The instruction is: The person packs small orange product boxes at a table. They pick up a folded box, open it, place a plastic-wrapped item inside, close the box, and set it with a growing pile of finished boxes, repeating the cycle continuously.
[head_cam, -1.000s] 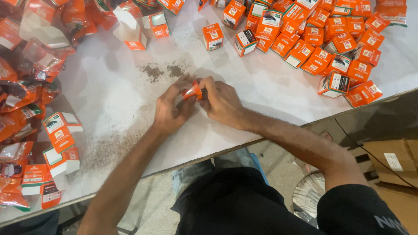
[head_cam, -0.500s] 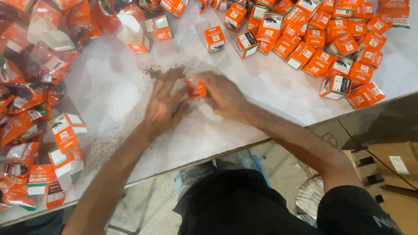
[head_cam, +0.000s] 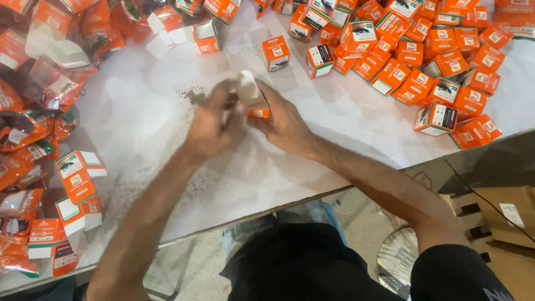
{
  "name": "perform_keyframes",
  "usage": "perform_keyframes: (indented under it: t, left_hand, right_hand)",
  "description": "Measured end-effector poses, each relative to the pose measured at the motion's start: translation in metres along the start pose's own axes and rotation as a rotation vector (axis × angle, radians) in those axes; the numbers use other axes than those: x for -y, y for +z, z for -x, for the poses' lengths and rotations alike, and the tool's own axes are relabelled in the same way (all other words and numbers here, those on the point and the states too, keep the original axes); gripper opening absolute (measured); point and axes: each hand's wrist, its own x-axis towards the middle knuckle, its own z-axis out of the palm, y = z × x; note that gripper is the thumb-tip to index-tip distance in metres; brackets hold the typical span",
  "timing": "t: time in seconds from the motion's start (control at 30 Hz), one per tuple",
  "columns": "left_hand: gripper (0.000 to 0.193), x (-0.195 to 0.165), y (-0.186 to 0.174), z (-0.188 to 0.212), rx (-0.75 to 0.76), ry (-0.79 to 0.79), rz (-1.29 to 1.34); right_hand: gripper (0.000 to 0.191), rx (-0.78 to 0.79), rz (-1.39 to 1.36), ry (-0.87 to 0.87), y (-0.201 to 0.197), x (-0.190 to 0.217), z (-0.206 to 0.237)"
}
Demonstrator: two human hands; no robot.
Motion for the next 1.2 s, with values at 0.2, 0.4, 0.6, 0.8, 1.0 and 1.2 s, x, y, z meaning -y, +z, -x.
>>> perform_keyframes:
  t: [0.2, 0.4, 0.6, 0.8, 1.0, 1.2]
  left_hand:
    - [0.069, 0.050, -0.150, -0.072, -0.400, -0.169, -1.117]
    - [0.056, 0.075, -0.142, -0.070, -0.118, -0.173, -1.287]
    - [0.035, 0.060, -0.118, -0.025, -0.153, -0.109, -1.068]
    - [0.043, -0.001, -0.072, 0.010, -0.369, -0.039, -0.666]
    - [0.050, -0.042, 0.010, 0.051, -0.248, 0.473, -0.513]
    - [0.042, -0.030, 0.026, 0.051, -0.138, 0.351, -0.720]
  right_hand:
    - [0.073, 0.017, -0.057, -0.003, -0.002, 0.007, 0.002]
    - [0.074, 0.074, 0.011, 0.007, -0.001, 0.001, 0.003]
    - [0.078, 0.082, 0.172, -0.169, 0.004, -0.007, 0.009]
    - [0.065, 0.145, 0.208, -0.199, -0.006, -0.006, 0.020]
    - [0.064, 0.097, 0.265, -0.203, 0.000, 0.001, 0.016]
    - [0.065, 0.147, 0.203, -0.191, -0.004, 0.007, 0.018]
